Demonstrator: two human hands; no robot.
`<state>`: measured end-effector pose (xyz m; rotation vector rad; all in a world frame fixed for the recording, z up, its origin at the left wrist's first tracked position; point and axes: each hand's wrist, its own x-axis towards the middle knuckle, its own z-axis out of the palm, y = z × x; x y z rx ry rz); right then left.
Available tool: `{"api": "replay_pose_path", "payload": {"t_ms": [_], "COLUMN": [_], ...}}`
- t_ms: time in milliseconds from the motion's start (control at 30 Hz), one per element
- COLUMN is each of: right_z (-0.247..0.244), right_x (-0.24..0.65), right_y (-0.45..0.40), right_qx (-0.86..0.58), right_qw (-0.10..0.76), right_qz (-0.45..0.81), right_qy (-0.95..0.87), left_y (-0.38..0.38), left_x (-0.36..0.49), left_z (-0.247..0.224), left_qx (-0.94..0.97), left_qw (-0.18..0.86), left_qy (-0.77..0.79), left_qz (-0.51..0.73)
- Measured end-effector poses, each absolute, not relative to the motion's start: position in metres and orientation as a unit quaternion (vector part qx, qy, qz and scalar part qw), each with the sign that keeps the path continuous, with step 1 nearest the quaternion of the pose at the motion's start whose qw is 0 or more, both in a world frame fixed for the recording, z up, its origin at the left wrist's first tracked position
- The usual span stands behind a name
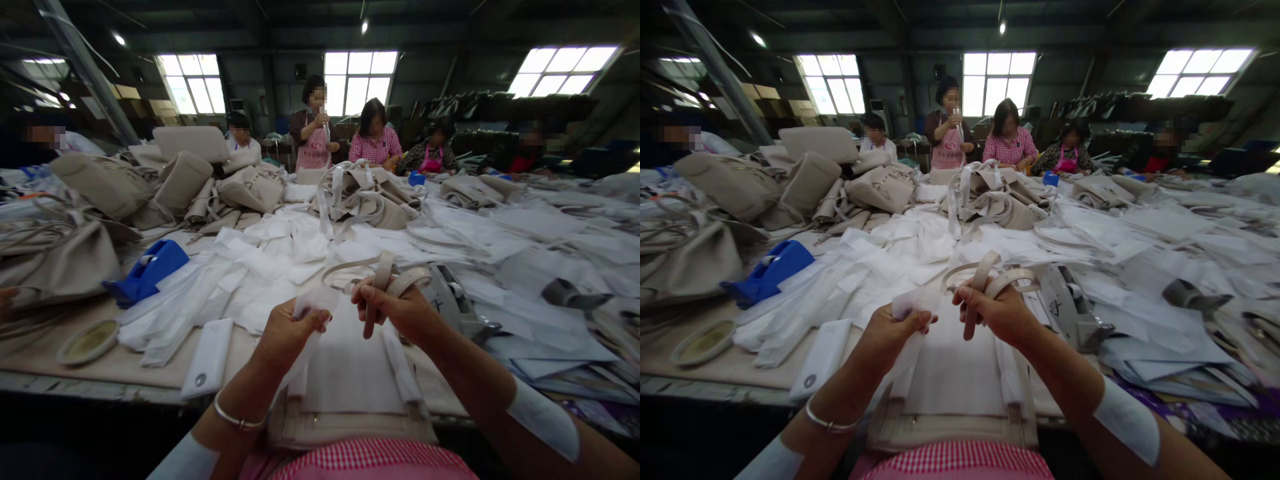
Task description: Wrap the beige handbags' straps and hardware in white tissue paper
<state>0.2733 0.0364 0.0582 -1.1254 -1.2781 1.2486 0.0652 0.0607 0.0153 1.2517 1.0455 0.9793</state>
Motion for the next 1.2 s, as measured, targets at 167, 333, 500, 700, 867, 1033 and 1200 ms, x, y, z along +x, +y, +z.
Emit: {"api": "replay_pose_path", "payload": {"t_ms": [167, 333, 500, 700, 867, 1033, 1200], "right_z": [0.045, 0.040, 0.045, 0.037, 0.056, 0.076, 0.073], "right_x": [0.250, 0.245, 0.237, 0.251, 0.276, 0.280, 0.278], "right_y": [0.036, 0.038, 0.035, 0.039, 0.047, 0.049, 0.047], "right_qx": [-0.487, -0.498, -0.527, -0.451, -0.362, -0.374, -0.451], "right_qw": [0.459, 0.463, 0.449, 0.527, 0.529, 0.615, 0.598], "right_qz": [0.527, 0.515, 0.495, 0.539, 0.593, 0.505, 0.409], "right_qy": [-0.524, -0.522, -0.525, -0.478, -0.487, -0.475, -0.521], "left_y": [0.055, 0.053, 0.058, 0.061, 0.060, 0.059, 0.059], "left_x": [0.070, 0.069, 0.066, 0.062, 0.061, 0.065, 0.064], "left_z": [0.017, 0.017, 0.025, 0.024, 0.023, 0.023, 0.020], "left_qx": [0.551, 0.522, 0.545, 0.566, 0.606, 0.642, 0.657], "left_qw": [0.595, 0.607, 0.630, 0.560, 0.524, 0.505, 0.480], "left_qy": [0.431, 0.438, 0.397, 0.440, 0.410, 0.380, 0.397], "left_qz": [0.395, 0.409, 0.386, 0.415, 0.436, 0.433, 0.425]}}
